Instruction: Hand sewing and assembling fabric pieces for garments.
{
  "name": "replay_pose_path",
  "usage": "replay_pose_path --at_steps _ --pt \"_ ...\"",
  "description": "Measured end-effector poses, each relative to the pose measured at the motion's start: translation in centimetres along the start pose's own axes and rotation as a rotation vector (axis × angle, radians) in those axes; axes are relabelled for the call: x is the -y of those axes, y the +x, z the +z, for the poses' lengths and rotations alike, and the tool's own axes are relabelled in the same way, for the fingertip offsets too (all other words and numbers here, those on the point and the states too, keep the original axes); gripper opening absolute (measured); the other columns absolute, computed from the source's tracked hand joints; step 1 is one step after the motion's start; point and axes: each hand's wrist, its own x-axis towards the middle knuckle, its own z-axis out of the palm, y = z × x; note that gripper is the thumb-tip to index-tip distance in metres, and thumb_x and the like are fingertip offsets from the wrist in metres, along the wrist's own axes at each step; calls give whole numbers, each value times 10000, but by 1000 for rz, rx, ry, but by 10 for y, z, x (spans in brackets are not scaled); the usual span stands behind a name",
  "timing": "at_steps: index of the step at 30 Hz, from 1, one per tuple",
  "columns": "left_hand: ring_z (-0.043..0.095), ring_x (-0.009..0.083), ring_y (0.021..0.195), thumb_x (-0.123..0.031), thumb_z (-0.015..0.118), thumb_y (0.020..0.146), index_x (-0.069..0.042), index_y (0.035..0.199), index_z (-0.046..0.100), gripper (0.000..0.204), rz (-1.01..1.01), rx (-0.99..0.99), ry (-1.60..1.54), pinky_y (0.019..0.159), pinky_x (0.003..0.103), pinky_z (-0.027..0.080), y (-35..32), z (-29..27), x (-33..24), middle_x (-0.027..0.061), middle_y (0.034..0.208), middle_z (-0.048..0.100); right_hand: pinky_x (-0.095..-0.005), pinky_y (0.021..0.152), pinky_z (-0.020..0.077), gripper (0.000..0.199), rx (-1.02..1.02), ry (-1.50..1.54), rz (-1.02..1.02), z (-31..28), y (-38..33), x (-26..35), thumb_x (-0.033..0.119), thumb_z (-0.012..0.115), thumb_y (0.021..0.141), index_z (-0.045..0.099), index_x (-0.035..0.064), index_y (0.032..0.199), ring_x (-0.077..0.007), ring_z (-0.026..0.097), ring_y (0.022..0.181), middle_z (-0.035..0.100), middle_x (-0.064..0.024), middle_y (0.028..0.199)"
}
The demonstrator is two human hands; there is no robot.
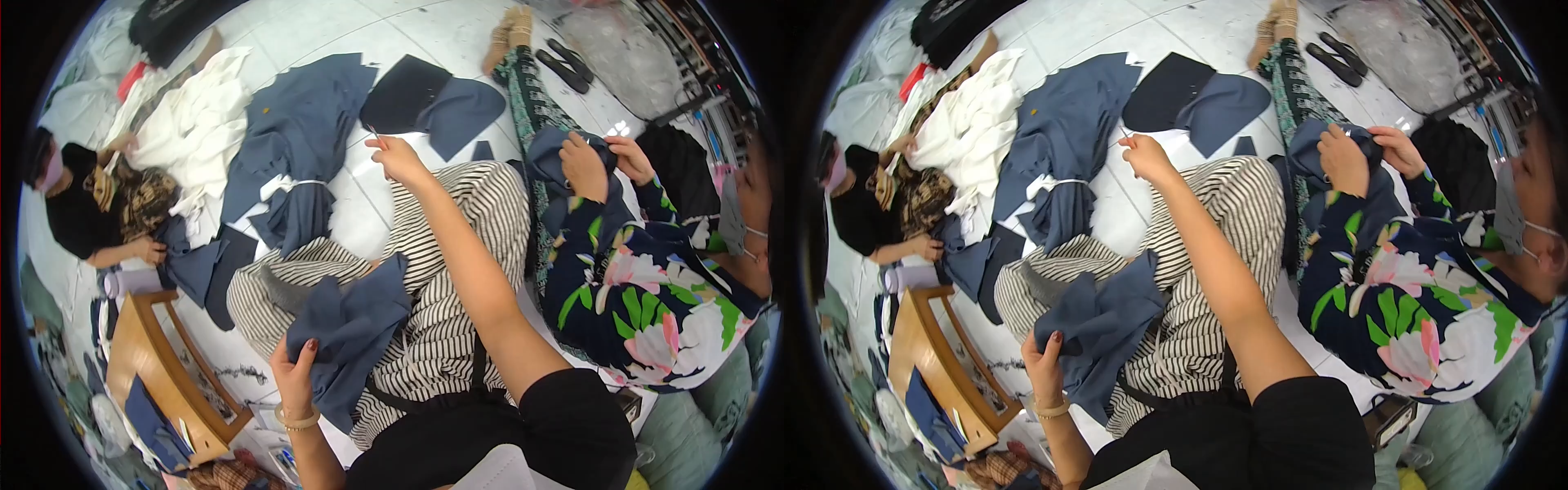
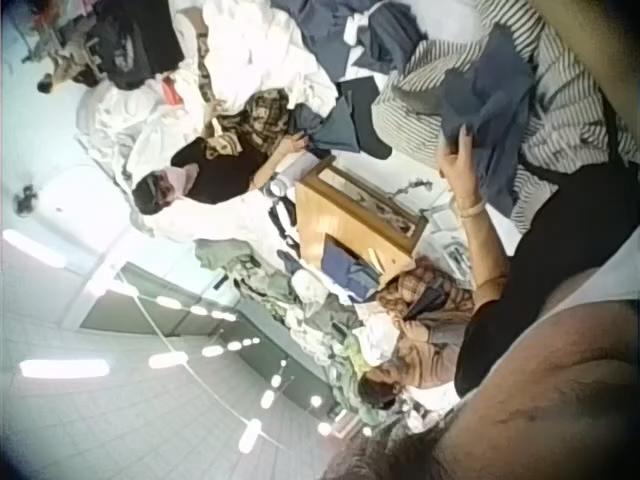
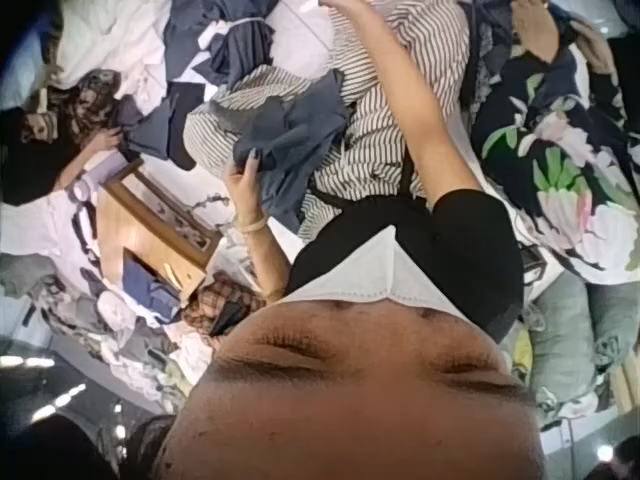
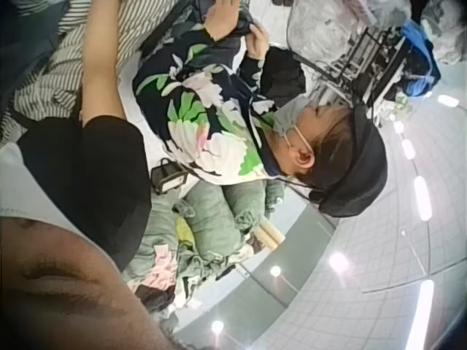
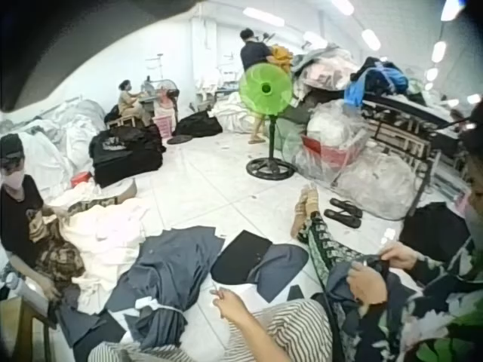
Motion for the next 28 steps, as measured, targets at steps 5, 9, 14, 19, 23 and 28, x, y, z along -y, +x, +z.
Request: replay_pose_path --at_steps 5,9,14,19,23,28 --pt "544 82 862 -65 691 830 35 1044 624 245 -18 156 106 786 235 454 7 6 -18 26 951 633 -226 401 273 399 571 163 44 26 -91 67 86 534 879 569 38 1273 -14 313 406 393 81 504" --pt "593 125 914 -92 683 839 24 1108 621 299 23 249 113 832 265 470 -6 3 -17 89 1008 662 -161 598 417 542 1110 213 72 59 -130 91 31 547 775 521 18 1317 0 362 485 654 -23 941" --pt "614 120 955 -76 677 835 -19 1159 626 333 -2 320 67 845 264 481 -21 -19 -32 81 1084 666 -175 553 356 573 1382 184 155 98 -167 97 59 701 768 529 32 1314 3 437 595 622 23 813" --pt "622 94 921 -14 631 842 -26 1096 672 258 54 -16 29 830 244 489 -27 -56 -42 65 998 696 -188 592 384 304 1383 -219 169 92 -155 78 65 748 777 635 -6 1050 -14 429 638 561 52 730" --pt "617 98 918 69 548 849 35 1029 691 233 139 -180 -28 842 229 481 -22 -96 -21 66 966 700 -198 452 278 243 1200 -170 290 97 -161 71 86 734 788 617 -4 981 -17 371 495 462 63 599" --pt "636 130 922 57 546 878 6 1177 634 316 106 -273 -65 857 240 488 -17 -119 0 82 1003 696 -193 391 277 348 972 -204 255 112 -150 86 126 720 809 581 0 1103 -29 390 428 465 51 541"
